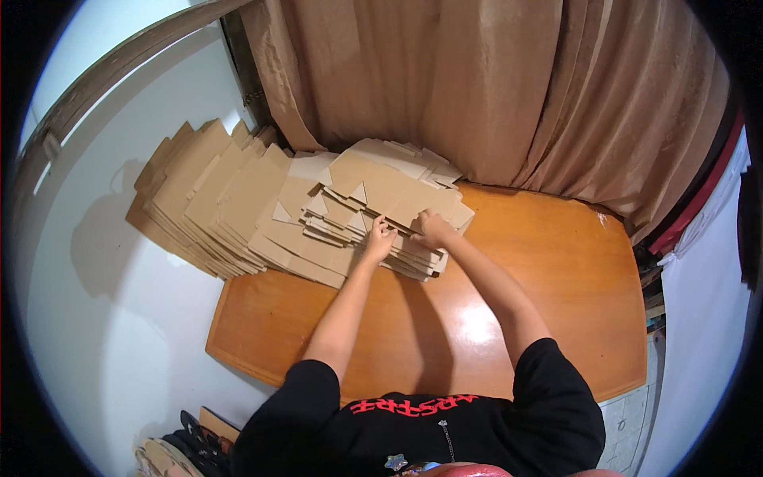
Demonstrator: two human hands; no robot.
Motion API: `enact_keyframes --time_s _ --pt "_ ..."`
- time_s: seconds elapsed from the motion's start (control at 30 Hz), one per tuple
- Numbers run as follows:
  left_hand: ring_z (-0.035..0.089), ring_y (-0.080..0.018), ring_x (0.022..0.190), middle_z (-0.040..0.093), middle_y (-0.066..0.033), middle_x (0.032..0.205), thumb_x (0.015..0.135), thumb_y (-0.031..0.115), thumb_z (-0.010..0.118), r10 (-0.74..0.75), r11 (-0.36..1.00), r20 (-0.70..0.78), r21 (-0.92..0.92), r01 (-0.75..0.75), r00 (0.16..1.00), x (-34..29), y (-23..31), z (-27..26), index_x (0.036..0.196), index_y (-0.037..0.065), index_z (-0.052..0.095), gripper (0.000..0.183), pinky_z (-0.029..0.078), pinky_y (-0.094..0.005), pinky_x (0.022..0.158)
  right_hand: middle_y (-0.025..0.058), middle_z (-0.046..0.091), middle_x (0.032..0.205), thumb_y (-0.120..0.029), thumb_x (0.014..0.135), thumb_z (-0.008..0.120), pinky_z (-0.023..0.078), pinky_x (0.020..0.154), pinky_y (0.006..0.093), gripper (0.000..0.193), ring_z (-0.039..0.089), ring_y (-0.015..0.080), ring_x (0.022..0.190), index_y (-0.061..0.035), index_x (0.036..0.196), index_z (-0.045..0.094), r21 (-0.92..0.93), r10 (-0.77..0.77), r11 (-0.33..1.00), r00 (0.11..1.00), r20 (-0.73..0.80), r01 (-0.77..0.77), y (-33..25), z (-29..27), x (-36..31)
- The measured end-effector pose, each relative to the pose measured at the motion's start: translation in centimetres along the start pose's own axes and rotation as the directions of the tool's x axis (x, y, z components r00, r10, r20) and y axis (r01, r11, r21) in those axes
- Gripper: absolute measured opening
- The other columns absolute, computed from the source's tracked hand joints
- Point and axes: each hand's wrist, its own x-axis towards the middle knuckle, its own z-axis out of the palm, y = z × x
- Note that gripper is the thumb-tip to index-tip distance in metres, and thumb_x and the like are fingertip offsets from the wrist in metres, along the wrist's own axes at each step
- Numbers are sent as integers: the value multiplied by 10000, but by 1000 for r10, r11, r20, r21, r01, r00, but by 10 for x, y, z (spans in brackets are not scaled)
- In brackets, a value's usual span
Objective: The recorder folds and stacks cardboard shoe boxes from a flat state.
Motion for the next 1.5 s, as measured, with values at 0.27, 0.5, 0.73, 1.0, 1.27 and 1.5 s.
enact_keyframes --time_s 0.27,0.5,0.73,1.0,1.27,1.5 --pt "535 -244 1042 442 -224 1235 827 56 574 -34 986 -132 -165 12 991 1 25 27 1275 -13 313 523 463 -308 830 157 566 994 -356 746 649 527 704 398 550 591 323 910 -21 1142 468 -196 -38 980 927 -373 -39 -10 68 47" --pt "497 -229 1089 454 -185 1242 843 55 541 13 977 -276 -199 -71 961 4 8 8 1234 -6 366 433 412 -307 913 168 579 852 -241 814 547 526 617 383 251 622 318 794 -18 925 510 -192 -182 972 950 -255 135 -24 39 46" --pt "502 -215 1065 483 -170 1192 846 85 542 -101 980 -225 -192 57 969 -7 10 13 1223 17 386 413 417 -302 887 167 582 841 -201 838 516 516 582 429 183 625 331 730 -21 864 511 -261 -172 962 918 -357 79 -6 41 50" --pt "460 -260 1110 473 -153 1204 791 131 620 63 998 -251 23 -59 966 -21 20 13 1184 56 467 428 366 -352 942 178 595 805 -123 871 494 485 583 419 132 595 371 720 0 851 538 143 7 977 641 -767 161 -47 -51 -19" --pt "517 -230 1099 594 -117 1101 756 25 615 276 960 -326 39 -278 904 -75 46 24 1093 4 583 339 362 -338 962 161 592 821 -44 889 437 468 627 326 149 594 240 701 34 949 549 527 458 835 330 -825 158 -35 -72 -134" --pt "599 -207 940 628 -123 1003 759 -121 465 444 896 -143 64 -439 885 -124 121 46 1034 14 623 344 440 -273 836 171 443 1149 -33 859 493 439 798 297 467 542 227 938 0 1269 273 839 735 522 418 -533 152 -19 -27 -263"
